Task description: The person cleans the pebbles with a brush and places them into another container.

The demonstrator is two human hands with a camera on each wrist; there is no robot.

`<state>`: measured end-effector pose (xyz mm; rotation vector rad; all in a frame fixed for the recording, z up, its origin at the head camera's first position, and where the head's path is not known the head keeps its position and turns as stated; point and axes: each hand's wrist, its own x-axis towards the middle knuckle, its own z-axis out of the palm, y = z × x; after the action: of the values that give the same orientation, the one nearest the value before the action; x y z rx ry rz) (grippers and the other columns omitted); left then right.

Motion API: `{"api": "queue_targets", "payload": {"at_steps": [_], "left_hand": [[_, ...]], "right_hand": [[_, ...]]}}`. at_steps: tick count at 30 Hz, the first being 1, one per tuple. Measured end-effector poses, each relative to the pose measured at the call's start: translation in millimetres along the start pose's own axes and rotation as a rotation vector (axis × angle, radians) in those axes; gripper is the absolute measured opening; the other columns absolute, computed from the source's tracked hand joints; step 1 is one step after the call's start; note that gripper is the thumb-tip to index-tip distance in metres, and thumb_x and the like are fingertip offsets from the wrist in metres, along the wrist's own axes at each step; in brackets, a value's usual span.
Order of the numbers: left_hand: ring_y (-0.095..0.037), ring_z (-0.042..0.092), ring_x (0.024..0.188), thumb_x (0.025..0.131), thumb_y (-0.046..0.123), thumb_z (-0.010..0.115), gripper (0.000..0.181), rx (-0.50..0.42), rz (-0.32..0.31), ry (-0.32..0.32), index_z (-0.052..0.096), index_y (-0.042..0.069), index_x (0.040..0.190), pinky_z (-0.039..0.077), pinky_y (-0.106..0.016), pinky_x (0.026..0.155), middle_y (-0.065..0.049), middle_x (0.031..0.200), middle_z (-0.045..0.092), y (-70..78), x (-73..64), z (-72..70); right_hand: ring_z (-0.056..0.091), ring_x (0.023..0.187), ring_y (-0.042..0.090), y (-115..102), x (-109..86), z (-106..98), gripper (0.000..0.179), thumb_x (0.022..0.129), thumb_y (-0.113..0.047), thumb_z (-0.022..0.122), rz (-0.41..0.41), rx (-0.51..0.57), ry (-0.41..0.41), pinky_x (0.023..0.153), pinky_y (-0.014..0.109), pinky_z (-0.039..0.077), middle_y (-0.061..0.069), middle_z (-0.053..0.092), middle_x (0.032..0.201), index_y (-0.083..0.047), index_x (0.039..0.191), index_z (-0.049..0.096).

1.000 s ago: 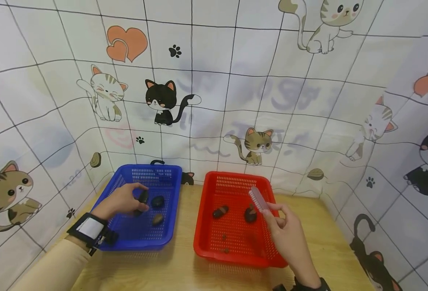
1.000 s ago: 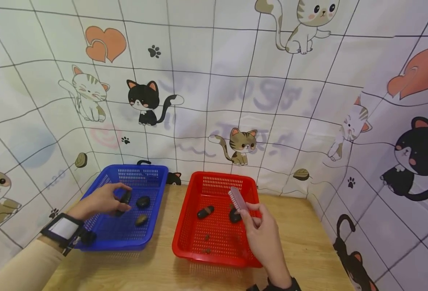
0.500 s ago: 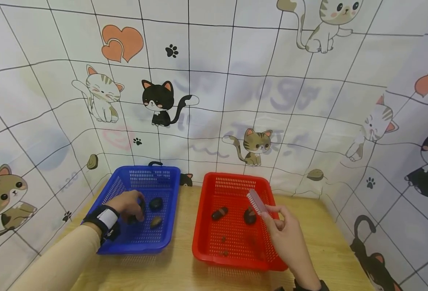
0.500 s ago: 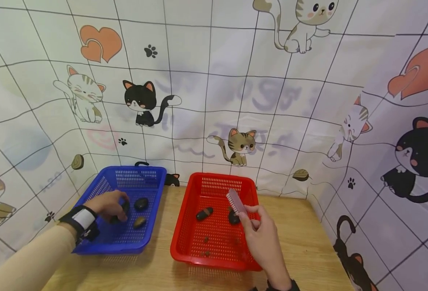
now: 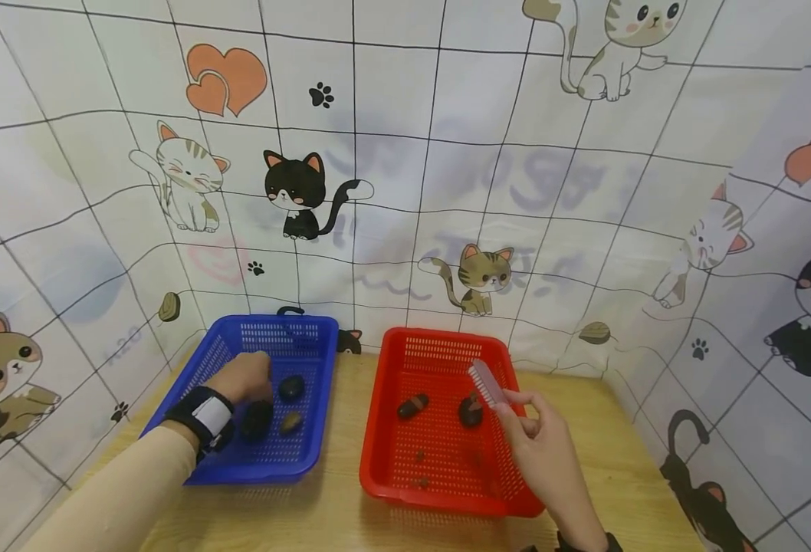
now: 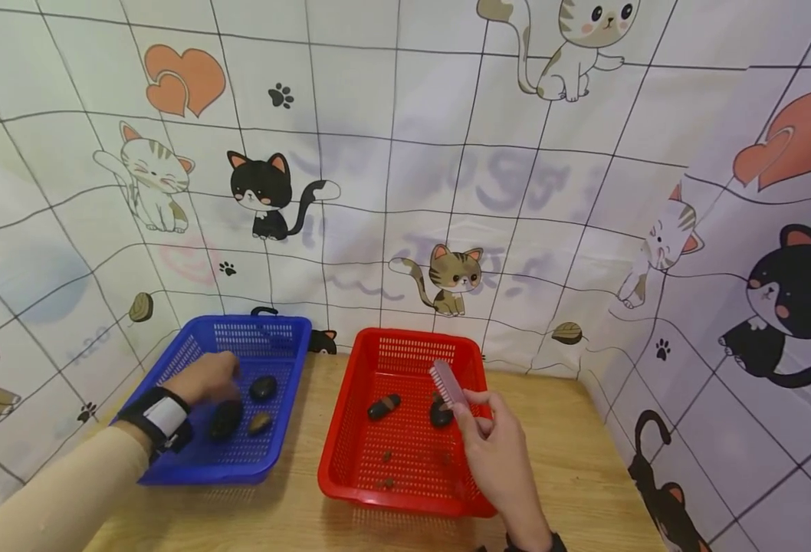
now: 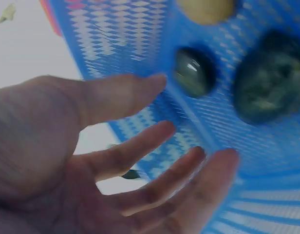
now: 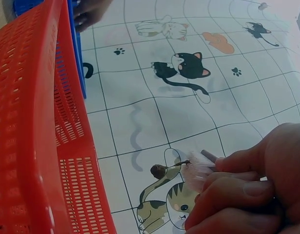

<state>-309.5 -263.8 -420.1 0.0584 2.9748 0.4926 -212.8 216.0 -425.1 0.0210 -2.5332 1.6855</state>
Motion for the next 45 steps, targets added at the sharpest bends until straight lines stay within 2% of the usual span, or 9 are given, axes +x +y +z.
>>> {"api": "queue_targets", "payload": {"at_steps": [4, 9, 15, 22, 30, 36, 39, 42, 45], "left_hand": [[-0.031, 0.076, 0.093, 0.098, 0.013, 0.082, 0.03, -0.007, 0.073, 0.117, 0.076, -0.006, 0.12, 0.071, -0.054, 0.084, -0.021, 0.112, 0.082, 34.3, -5.1, -5.7], [-0.025, 0.077, 0.091, 0.105, 0.015, 0.082, 0.027, -0.066, 0.205, 0.166, 0.081, -0.001, 0.126, 0.07, -0.044, 0.08, -0.018, 0.114, 0.083, 93.1, -10.4, 0.1], [-0.019, 0.076, 0.081, 0.105, 0.015, 0.086, 0.021, -0.11, 0.329, 0.098, 0.082, 0.002, 0.122, 0.07, -0.036, 0.072, -0.012, 0.106, 0.084, 157.2, -13.7, 16.3], [-0.014, 0.069, 0.073, 0.103, 0.019, 0.088, 0.016, -0.047, 0.423, -0.005, 0.083, 0.006, 0.112, 0.063, -0.031, 0.066, -0.005, 0.093, 0.082, 204.8, 0.4, 37.0], [-0.011, 0.047, 0.057, 0.101, 0.011, 0.085, 0.031, -0.041, 0.372, -0.089, 0.064, 0.013, 0.079, 0.037, -0.024, 0.053, 0.004, 0.064, 0.051, 236.0, 18.2, 54.6], [-0.02, 0.064, 0.075, 0.1, 0.006, 0.084, 0.011, -0.028, 0.254, -0.177, 0.075, 0.01, 0.104, 0.056, -0.032, 0.067, -0.004, 0.082, 0.068, 242.9, 43.1, 83.1], [-0.025, 0.068, 0.085, 0.1, 0.012, 0.083, 0.009, 0.075, 0.207, -0.199, 0.08, 0.015, 0.107, 0.06, -0.038, 0.07, -0.003, 0.089, 0.072, 239.8, 73.3, 113.3], [-0.027, 0.068, 0.091, 0.1, 0.015, 0.083, 0.006, 0.186, 0.181, -0.217, 0.082, 0.017, 0.105, 0.062, -0.042, 0.075, -0.002, 0.093, 0.074, 241.0, 81.7, 126.4], [-0.028, 0.071, 0.091, 0.101, 0.012, 0.085, 0.006, 0.212, 0.17, -0.233, 0.084, 0.013, 0.107, 0.068, -0.045, 0.083, -0.006, 0.097, 0.078, 249.1, 57.9, 112.1]], "right_hand": [[0.038, 0.055, 0.007, 0, 1.1, 0, 0.043, 0.118, -0.032, 0.073, 0.001, -0.006, -0.006, 0.048, 0.024, 0.035, -0.003, 0.049, 0.069, -0.01, 0.153, 0.065], [0.039, 0.056, 0.007, -1, 2.2, 1, 0.041, 0.117, -0.031, 0.074, 0.003, -0.012, 0.002, 0.049, 0.024, 0.035, 0.0, 0.057, 0.074, -0.012, 0.153, 0.066], [0.038, 0.055, 0.007, 0, 1.6, -1, 0.041, 0.118, -0.031, 0.073, 0.001, -0.008, -0.011, 0.049, 0.023, 0.033, -0.003, 0.046, 0.068, -0.011, 0.153, 0.066], [0.038, 0.053, 0.009, -3, 0.8, -5, 0.042, 0.118, -0.031, 0.072, 0.009, -0.023, -0.016, 0.048, 0.024, 0.034, -0.002, 0.045, 0.065, -0.012, 0.155, 0.065], [0.039, 0.056, 0.01, -5, 2.6, -8, 0.043, 0.119, -0.033, 0.07, 0.038, -0.083, -0.015, 0.05, 0.025, 0.035, -0.001, 0.051, 0.069, -0.012, 0.156, 0.063], [0.047, 0.061, 0.013, -2, 4.5, -9, 0.045, 0.119, -0.033, 0.072, 0.038, -0.114, -0.002, 0.051, 0.027, 0.039, 0.012, 0.08, 0.105, -0.009, 0.155, 0.063], [0.049, 0.063, 0.014, -1, 5.0, -9, 0.044, 0.118, -0.032, 0.072, 0.041, -0.117, -0.001, 0.052, 0.028, 0.04, 0.015, 0.082, 0.113, -0.009, 0.155, 0.063], [0.048, 0.062, 0.014, -1, 4.8, -9, 0.044, 0.118, -0.031, 0.072, 0.043, -0.117, -0.006, 0.051, 0.028, 0.039, 0.016, 0.082, 0.113, -0.009, 0.155, 0.063], [0.047, 0.061, 0.013, 0, 3.9, -9, 0.045, 0.118, -0.031, 0.072, 0.038, -0.114, -0.009, 0.051, 0.028, 0.038, 0.013, 0.082, 0.11, -0.009, 0.156, 0.062]]}}
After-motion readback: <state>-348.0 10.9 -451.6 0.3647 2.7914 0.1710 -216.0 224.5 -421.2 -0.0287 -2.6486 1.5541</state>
